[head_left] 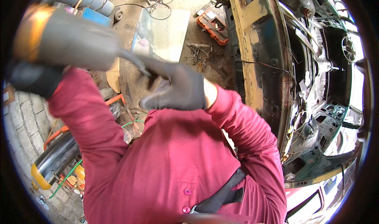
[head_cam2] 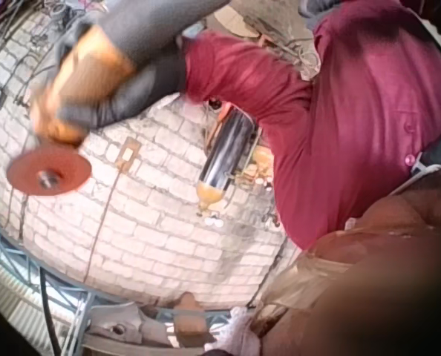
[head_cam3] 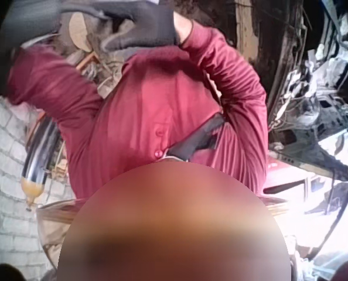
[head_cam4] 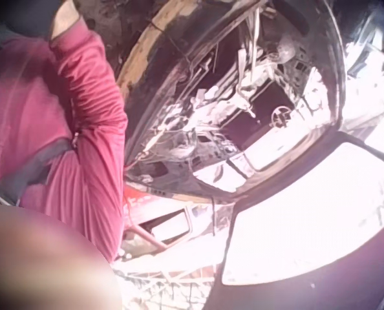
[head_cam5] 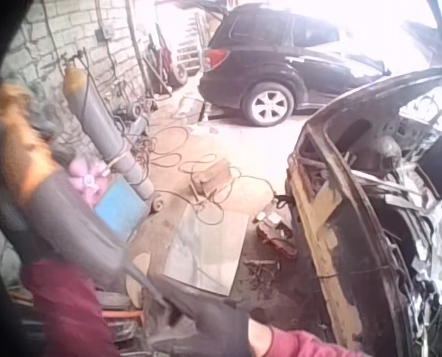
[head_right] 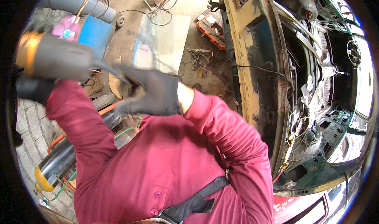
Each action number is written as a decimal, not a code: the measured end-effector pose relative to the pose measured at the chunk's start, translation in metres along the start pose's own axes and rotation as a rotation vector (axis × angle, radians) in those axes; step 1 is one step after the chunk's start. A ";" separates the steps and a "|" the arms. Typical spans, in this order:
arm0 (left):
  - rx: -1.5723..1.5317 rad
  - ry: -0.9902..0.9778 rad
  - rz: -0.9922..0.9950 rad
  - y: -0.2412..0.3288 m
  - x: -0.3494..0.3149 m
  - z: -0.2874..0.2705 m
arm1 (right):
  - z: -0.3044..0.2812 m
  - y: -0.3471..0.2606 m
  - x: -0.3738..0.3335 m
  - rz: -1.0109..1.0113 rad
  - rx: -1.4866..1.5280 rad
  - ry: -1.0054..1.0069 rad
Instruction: The person uses an angle grinder to cut a rectangular metal sheet on the floor of a workshop. They hold the sheet with one hand and guide the grinder with the other, creating sparks as they cut through the metal.
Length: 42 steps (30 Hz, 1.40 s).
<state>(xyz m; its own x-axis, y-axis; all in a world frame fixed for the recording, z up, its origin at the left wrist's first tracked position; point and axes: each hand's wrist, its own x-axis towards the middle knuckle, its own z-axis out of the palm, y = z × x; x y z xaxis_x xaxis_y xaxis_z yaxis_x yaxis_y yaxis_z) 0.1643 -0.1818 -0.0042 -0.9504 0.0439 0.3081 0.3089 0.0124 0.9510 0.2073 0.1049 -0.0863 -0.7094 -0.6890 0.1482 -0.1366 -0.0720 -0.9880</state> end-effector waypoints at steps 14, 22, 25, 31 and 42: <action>0.138 0.158 0.033 0.115 -0.086 -0.263 | 0.001 0.306 -0.204 0.945 -0.723 0.219; 0.150 0.239 -0.291 -0.005 -0.109 -0.319 | 0.137 0.329 -0.100 0.603 -0.598 -0.338; 0.119 0.319 -0.545 -0.094 -0.135 -0.307 | 0.179 0.324 -0.075 0.849 -0.826 -0.691; 0.131 0.413 -0.923 -0.190 -0.146 -0.267 | 0.138 0.304 -0.081 0.859 -0.346 -0.695; 0.017 0.358 -1.023 -0.299 -0.128 -0.235 | 0.214 0.449 0.052 0.825 -0.007 -0.926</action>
<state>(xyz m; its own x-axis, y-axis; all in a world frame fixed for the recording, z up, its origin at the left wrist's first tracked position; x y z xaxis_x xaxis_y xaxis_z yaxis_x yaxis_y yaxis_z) 0.1847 -0.4254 -0.3220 -0.7124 -0.2895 -0.6392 -0.6390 -0.1090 0.7615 0.2571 -0.1171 -0.5316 0.1697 -0.7766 -0.6067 0.1136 0.6270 -0.7707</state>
